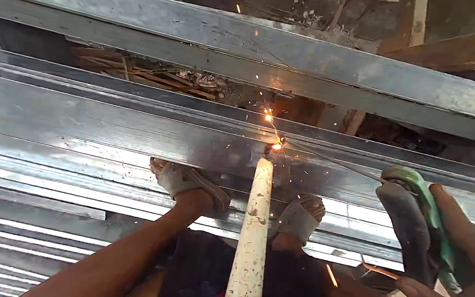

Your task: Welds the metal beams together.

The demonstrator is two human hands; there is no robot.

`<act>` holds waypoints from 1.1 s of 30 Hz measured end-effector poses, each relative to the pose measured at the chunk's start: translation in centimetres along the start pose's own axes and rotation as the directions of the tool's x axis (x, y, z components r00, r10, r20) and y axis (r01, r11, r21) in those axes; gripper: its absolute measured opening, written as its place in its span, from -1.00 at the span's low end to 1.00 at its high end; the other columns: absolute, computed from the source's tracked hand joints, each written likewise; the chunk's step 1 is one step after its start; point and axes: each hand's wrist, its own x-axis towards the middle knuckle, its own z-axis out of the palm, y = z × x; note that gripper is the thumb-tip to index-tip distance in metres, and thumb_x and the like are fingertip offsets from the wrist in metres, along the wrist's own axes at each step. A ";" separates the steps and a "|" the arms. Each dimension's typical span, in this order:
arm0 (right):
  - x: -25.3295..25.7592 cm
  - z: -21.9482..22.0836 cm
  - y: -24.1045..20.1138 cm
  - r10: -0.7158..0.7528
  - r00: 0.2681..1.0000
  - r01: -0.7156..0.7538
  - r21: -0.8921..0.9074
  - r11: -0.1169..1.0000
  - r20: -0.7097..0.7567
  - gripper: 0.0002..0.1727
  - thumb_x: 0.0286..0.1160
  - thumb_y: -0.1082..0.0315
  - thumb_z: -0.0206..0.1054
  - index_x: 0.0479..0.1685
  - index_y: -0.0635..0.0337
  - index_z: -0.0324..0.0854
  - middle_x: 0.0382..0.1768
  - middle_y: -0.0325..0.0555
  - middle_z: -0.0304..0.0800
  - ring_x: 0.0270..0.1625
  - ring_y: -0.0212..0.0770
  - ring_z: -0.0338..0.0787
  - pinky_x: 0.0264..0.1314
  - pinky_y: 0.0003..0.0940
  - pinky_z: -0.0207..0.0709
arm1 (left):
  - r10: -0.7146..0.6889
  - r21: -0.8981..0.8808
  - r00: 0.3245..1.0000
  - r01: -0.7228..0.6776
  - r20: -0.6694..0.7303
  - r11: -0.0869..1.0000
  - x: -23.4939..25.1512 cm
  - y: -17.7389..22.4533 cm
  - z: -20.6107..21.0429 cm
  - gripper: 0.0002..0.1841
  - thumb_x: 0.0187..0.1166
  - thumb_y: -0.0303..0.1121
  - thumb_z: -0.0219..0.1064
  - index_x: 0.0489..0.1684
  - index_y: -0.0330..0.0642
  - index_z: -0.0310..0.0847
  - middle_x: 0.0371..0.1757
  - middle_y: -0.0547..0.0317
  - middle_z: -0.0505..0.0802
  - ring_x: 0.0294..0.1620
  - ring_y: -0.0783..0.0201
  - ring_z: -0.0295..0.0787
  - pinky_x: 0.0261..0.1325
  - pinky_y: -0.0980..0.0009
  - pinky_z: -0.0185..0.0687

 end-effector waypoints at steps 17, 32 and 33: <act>0.4 0.7 -0.1 0.020 0.999 -0.018 -0.073 0.997 0.027 0.32 0.16 -0.33 0.58 0.83 0.41 0.07 0.29 0.32 0.74 0.21 -0.26 0.77 0.29 -0.40 0.63 | -0.029 0.000 0.998 0.029 -0.055 1.000 0.6 0.8 0.8 -0.07 0.14 0.11 0.51 0.22 -0.72 0.44 0.16 -0.44 0.74 0.33 0.06 0.68 0.48 0.30 0.45; 0.4 0.8 0.1 0.019 1.000 -0.017 -0.078 0.997 0.024 0.31 0.17 -0.35 0.56 0.84 0.37 0.06 0.29 0.30 0.74 0.21 -0.26 0.77 0.28 -0.39 0.64 | -0.063 0.055 0.998 0.064 -0.023 0.996 1.8 0.9 0.8 -0.12 0.13 -0.03 0.49 0.17 -0.82 0.41 0.11 -0.56 0.72 0.27 -0.07 0.70 0.45 0.23 0.46; 0.4 0.8 0.1 0.025 0.999 -0.023 -0.069 0.997 0.027 0.31 0.16 -0.33 0.57 0.84 0.37 0.06 0.31 0.30 0.74 0.24 -0.27 0.76 0.30 -0.40 0.63 | -0.066 0.044 0.997 0.068 -0.039 0.997 1.7 0.6 0.9 -0.14 0.15 -0.06 0.50 0.20 -0.82 0.40 0.13 -0.53 0.72 0.28 -0.02 0.70 0.45 0.26 0.47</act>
